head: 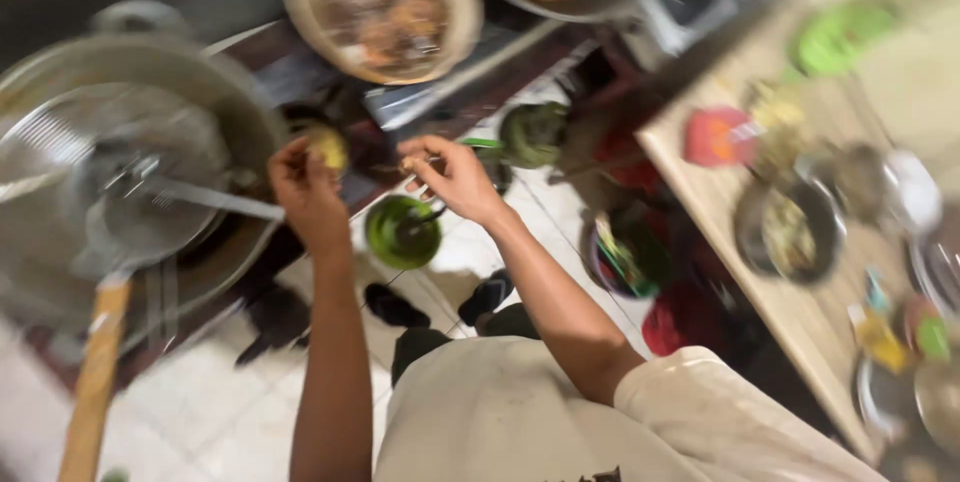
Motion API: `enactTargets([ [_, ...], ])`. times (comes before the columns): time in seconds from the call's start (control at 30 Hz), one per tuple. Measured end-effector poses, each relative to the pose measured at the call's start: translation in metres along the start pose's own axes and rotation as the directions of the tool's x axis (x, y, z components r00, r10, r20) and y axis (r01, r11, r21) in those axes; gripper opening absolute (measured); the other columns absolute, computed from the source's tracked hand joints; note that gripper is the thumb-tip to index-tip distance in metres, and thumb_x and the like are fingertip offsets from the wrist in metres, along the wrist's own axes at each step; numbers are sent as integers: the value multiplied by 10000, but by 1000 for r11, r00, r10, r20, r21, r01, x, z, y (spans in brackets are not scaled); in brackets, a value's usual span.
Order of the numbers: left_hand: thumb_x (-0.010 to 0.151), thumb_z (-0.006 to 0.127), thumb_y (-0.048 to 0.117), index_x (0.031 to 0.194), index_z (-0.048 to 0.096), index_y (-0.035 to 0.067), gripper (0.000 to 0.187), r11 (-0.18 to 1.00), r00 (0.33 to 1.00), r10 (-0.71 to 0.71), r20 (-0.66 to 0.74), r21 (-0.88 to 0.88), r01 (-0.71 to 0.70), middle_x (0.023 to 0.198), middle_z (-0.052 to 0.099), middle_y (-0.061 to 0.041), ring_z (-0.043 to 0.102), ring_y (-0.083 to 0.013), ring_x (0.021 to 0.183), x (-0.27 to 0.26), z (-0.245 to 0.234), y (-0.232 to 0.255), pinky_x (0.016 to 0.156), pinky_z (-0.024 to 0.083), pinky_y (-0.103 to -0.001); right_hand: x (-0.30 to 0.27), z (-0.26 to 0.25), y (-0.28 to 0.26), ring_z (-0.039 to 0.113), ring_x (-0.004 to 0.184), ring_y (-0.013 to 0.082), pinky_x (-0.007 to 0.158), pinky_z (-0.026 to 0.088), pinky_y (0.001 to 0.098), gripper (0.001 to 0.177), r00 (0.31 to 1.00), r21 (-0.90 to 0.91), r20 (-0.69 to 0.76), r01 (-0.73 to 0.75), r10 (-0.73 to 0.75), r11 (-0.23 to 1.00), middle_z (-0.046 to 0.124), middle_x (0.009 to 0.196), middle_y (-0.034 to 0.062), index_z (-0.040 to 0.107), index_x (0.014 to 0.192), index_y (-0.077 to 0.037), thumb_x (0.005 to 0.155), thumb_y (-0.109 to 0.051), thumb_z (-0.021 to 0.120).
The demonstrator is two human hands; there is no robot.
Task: The person fries breaded items in a pan of hot oil, removes them with tongs, and places them into a metal bowl. They also stir an orange mixture in a plastic container and handle a plate with breaded pieces before adding more to the pan.
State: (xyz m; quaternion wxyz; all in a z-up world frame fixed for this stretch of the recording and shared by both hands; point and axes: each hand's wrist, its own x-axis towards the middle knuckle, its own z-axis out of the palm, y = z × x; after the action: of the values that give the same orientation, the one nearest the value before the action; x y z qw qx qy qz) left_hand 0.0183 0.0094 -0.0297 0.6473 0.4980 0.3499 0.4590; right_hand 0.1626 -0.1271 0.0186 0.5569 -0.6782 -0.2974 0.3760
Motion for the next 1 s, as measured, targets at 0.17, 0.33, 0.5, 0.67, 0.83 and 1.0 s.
enactTargets([
  [0.17, 1116, 604, 111, 1238, 574, 70, 132, 997, 955, -51, 292, -47, 67, 1035, 563, 21, 543, -58, 831, -44, 111, -10, 705, 452, -199, -77, -142, 31, 591, 715, 113, 617, 476, 300, 293, 964, -201, -262, -107, 52, 974, 691, 823, 77, 721, 951, 40, 1052, -230, 668],
  [0.33, 1093, 594, 124, 1256, 568, 70, 174, 994, 840, -85, 537, -17, 112, 1000, 581, 13, 560, -61, 847, -119, 233, -19, 723, 455, -200, -180, -245, 16, 623, 865, 146, 689, 503, 304, 252, 896, -262, -439, -54, -69, 964, 693, 980, 59, 694, 1082, -16, 962, -238, 690],
  [0.5, 1082, 564, 90, 1279, 573, 45, 202, 999, 648, -44, 761, 39, 21, 1074, 605, 16, 575, -53, 925, -225, 357, -63, 812, 494, -192, -273, -357, 89, 677, 1028, 208, 876, 528, 345, 129, 748, -408, -622, -58, -231, 911, 721, 1104, 107, 766, 1021, -44, 949, -139, 717],
  [0.67, 1082, 583, 76, 1227, 587, 45, 147, 976, 555, -135, 821, 15, 216, 996, 572, 13, 528, -51, 831, -334, 448, -134, 691, 455, -199, -359, -436, 131, 692, 945, 151, 863, 551, 293, 135, 656, -196, -754, -167, -39, 966, 750, 1021, 81, 756, 1070, -42, 1002, -128, 677],
  [0.83, 1047, 592, 87, 1209, 626, 40, 172, 936, 562, -336, 756, 204, 286, 916, 579, 8, 525, -39, 759, -391, 503, -151, 601, 436, -185, -404, -483, 129, 652, 949, 122, 843, 526, 275, 253, 521, -154, -850, -95, -83, 983, 714, 1051, 65, 716, 1223, -16, 1003, -123, 655],
  [1.0, 986, 551, -9, 1211, 599, -8, 230, 996, 671, -74, 738, 91, 9, 1127, 661, -48, 662, -131, 1033, -387, 519, -198, 936, 521, -267, -412, -499, 160, 676, 990, 129, 886, 539, 267, 257, 489, 129, -868, 44, 92, 991, 742, 1065, 72, 689, 1238, 10, 1025, -113, 612],
])
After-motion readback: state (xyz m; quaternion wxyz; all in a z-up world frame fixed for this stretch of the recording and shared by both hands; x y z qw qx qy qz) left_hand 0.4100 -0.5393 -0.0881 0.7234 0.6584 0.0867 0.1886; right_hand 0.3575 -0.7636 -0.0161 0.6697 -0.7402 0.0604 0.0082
